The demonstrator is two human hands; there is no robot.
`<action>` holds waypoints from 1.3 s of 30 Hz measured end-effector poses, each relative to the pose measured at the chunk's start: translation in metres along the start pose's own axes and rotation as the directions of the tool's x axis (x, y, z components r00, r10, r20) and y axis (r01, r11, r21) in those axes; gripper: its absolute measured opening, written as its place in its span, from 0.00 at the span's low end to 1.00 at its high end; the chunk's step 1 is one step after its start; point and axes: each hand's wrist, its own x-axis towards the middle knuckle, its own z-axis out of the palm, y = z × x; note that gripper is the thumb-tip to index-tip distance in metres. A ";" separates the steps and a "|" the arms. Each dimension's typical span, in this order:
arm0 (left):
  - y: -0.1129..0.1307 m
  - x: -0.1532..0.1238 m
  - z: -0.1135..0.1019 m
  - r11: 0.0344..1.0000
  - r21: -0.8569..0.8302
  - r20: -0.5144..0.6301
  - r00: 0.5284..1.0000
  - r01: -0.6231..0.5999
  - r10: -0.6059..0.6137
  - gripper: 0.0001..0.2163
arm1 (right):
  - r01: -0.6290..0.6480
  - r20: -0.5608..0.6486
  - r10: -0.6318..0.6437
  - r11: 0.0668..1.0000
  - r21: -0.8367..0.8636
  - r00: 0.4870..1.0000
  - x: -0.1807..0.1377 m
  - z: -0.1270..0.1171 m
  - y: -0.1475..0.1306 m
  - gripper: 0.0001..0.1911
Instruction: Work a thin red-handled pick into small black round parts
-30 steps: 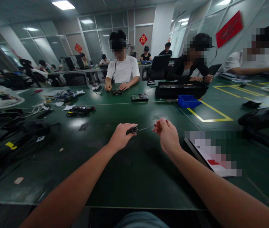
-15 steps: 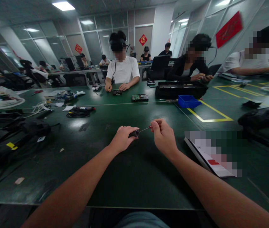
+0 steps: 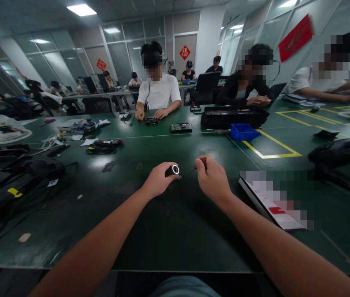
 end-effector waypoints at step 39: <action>-0.018 -0.005 -0.081 0.613 -0.688 0.038 0.863 0.388 -0.504 0.09 | 0.049 -0.019 -0.048 0.997 0.062 0.999 -0.002 -0.006 -0.002 0.14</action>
